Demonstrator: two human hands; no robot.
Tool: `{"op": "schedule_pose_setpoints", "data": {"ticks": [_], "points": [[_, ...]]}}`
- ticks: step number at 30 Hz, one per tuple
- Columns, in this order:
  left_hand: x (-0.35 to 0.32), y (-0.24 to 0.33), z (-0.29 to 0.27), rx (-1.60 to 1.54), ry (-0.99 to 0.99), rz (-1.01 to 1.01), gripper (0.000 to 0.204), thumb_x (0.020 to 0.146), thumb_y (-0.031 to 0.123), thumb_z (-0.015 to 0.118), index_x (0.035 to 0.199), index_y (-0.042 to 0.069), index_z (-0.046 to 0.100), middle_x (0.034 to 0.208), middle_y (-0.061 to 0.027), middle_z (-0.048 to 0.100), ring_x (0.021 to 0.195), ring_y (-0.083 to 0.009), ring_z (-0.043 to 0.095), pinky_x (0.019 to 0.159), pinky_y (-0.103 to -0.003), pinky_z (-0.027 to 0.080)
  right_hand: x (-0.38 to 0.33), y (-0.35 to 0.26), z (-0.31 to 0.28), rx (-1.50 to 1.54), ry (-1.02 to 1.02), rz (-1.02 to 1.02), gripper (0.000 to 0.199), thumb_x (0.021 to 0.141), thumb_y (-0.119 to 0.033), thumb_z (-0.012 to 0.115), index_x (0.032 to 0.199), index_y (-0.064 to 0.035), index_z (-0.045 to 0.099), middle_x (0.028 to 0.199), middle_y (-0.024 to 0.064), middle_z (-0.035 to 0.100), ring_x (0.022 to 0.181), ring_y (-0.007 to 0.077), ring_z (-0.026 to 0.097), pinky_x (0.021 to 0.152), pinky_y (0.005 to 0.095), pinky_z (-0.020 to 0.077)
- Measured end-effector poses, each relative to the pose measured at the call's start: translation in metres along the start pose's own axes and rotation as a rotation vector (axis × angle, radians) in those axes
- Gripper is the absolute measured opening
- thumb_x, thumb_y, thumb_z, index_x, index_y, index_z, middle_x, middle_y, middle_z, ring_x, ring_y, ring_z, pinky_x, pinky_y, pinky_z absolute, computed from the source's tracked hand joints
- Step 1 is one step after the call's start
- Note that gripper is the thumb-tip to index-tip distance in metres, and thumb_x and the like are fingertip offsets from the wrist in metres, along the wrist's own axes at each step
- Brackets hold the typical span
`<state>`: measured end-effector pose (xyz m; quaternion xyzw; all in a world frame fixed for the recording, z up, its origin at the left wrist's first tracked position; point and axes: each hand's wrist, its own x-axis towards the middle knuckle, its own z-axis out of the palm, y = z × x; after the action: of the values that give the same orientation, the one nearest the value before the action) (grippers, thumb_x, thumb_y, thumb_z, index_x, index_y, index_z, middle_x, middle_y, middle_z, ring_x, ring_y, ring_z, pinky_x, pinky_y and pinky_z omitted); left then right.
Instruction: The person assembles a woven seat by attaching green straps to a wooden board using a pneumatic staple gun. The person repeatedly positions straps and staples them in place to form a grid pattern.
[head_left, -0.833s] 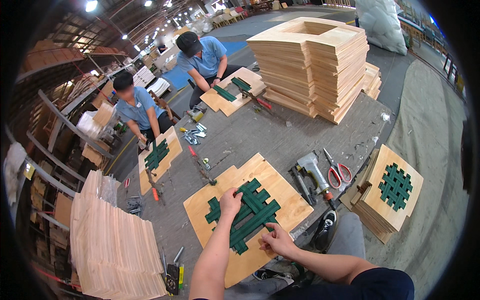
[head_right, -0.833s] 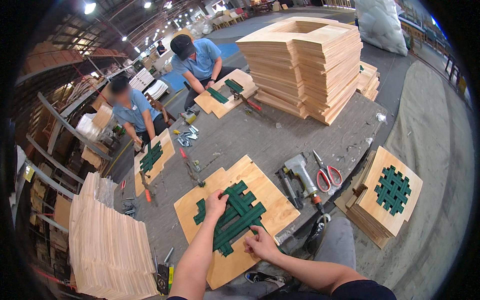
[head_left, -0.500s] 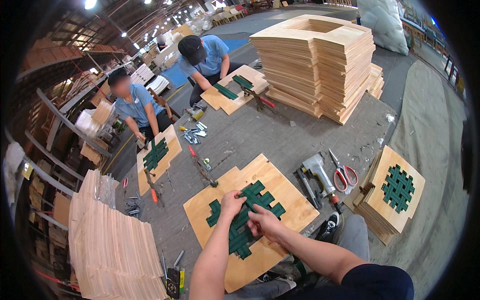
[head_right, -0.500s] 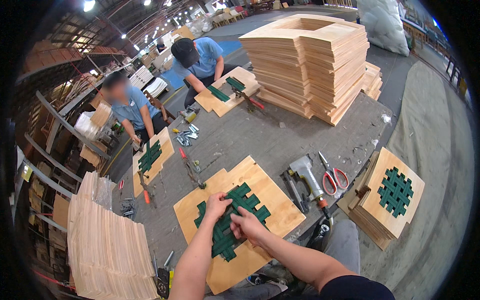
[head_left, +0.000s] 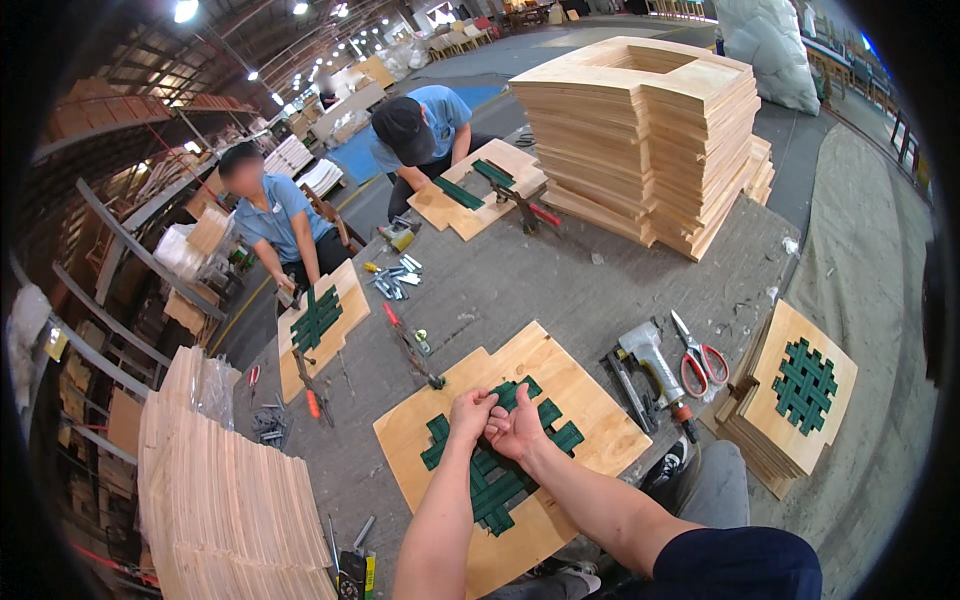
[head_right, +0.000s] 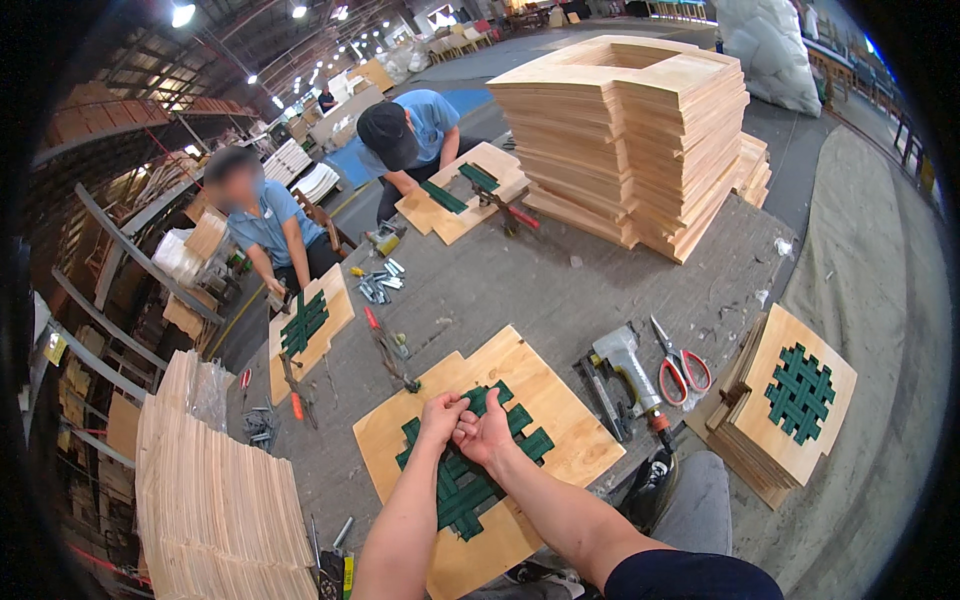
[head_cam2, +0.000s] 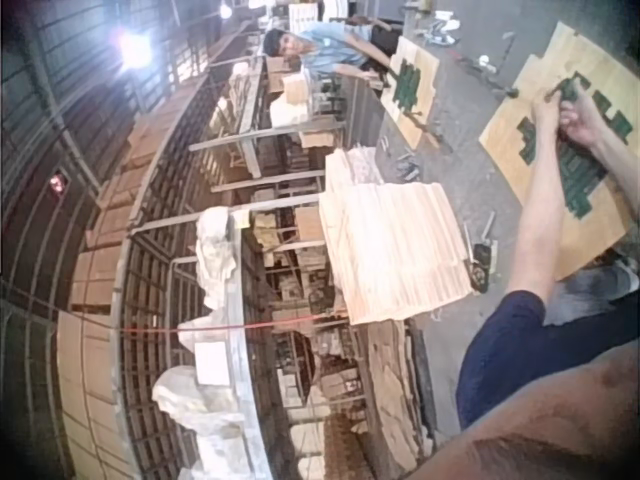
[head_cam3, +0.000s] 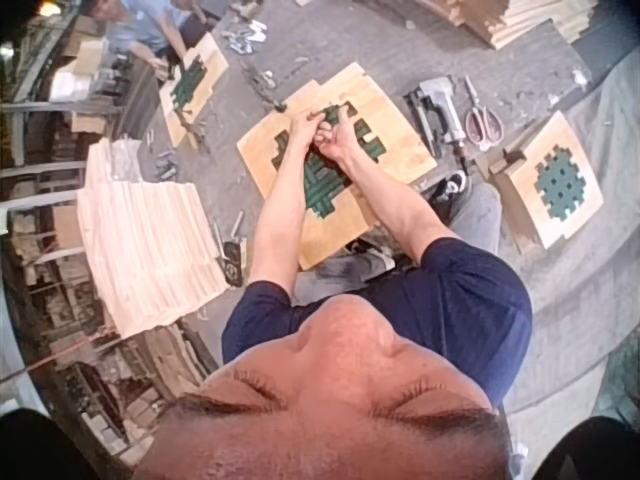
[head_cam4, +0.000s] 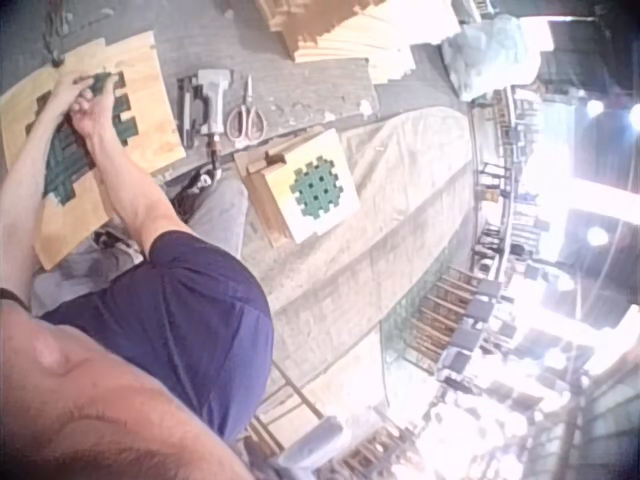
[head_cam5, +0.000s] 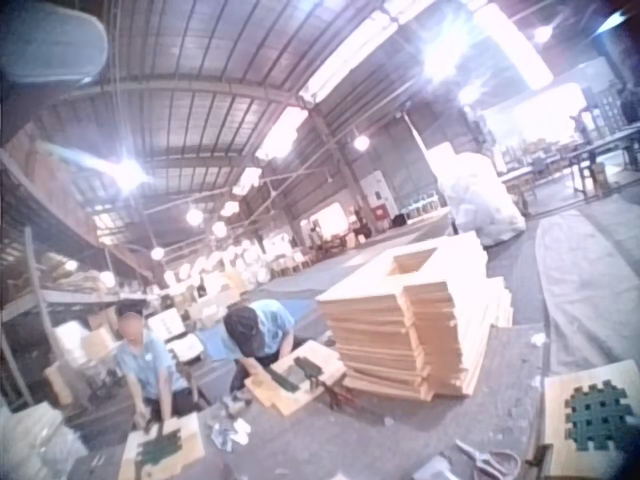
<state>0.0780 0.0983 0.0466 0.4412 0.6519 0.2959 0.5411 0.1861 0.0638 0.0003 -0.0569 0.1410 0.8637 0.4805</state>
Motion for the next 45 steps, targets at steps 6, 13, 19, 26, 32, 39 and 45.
{"op": "schedule_pose_setpoints", "data": {"ticks": [6,13,19,26,32,39,45], "points": [[0.021,-0.032,-0.032,0.128,0.091,0.051,0.013,0.096,0.013,0.067,0.107,0.006,0.063,0.075,-0.0036,0.064,0.056,-0.0155,0.062,0.047,-0.033,0.052,-0.046,0.02,0.026,-0.472,0.216,0.039,0.051,0.103,-0.056,0.053,0.109,-0.0057,0.06,0.071,-0.0016,0.057,0.057,0.0137,0.052,0.061,0.0297,0.0473],[0.022,0.014,-0.035,-0.648,0.066,-0.106,0.02,0.102,0.018,0.055,0.115,0.003,0.055,0.096,-0.0135,0.064,0.075,-0.0319,0.07,0.067,-0.047,0.062,-0.151,0.007,-0.011,-1.594,0.002,-0.398,0.031,0.1,-0.023,0.067,0.123,-0.0026,0.067,0.072,0.0052,0.067,0.062,0.0129,0.06,0.058,0.0308,0.0487],[0.021,0.012,-0.032,-0.911,0.141,-0.039,0.027,0.097,-0.001,0.055,0.123,0.0,0.05,0.113,-0.0183,0.063,0.081,-0.0348,0.071,0.075,-0.049,0.063,-0.172,0.014,-0.006,-1.924,-0.12,-0.438,0.024,0.099,-0.024,0.066,0.112,-0.0047,0.07,0.087,0.0161,0.073,0.075,0.0281,0.071,0.068,0.0368,0.0548],[0.009,0.009,-0.012,-0.678,0.189,0.1,0.037,0.093,-0.012,0.055,0.128,-0.002,0.048,0.116,-0.018,0.063,0.084,-0.03,0.071,0.075,-0.043,0.063,-0.219,0.013,-0.015,-2.115,-0.088,-0.31,0.028,0.099,-0.03,0.065,0.111,-0.0053,0.071,0.089,0.0178,0.073,0.081,0.0361,0.072,0.07,0.0417,0.0563],[0.012,-0.006,-0.008,-0.87,0.096,0.062,0.032,0.093,-0.011,0.053,0.124,-0.003,0.052,0.111,-0.0165,0.066,0.094,-0.0308,0.071,0.085,-0.044,0.062,-0.195,0.002,0.002,-2.115,-0.193,-0.247,0.026,0.098,-0.028,0.066,0.111,-0.0067,0.071,0.086,0.0182,0.072,0.075,0.0332,0.072,0.066,0.04,0.0552],[0.012,-0.017,0.002,-0.82,0.07,0.208,0.014,0.096,0.0,0.061,0.11,-0.001,0.06,0.105,-0.0118,0.068,0.096,-0.0279,0.071,0.089,-0.04,0.06,-0.159,0.011,0.002,-2.082,-0.182,-0.429,0.021,0.097,-0.022,0.067,0.109,-0.0049,0.072,0.087,0.0179,0.073,0.076,0.0323,0.072,0.066,0.0385,0.0556],[0.005,-0.013,-0.007,-0.349,0.239,0.112,0.018,0.097,0.012,0.068,0.11,-0.001,0.067,0.093,-0.007,0.069,0.065,-0.0165,0.068,0.056,-0.03,0.056,-0.181,0.013,-0.011,-2.101,-0.084,-0.367,0.019,0.097,-0.022,0.067,0.104,-0.005,0.074,0.089,0.0168,0.074,0.077,0.0339,0.072,0.067,0.0384,0.0561]]}}
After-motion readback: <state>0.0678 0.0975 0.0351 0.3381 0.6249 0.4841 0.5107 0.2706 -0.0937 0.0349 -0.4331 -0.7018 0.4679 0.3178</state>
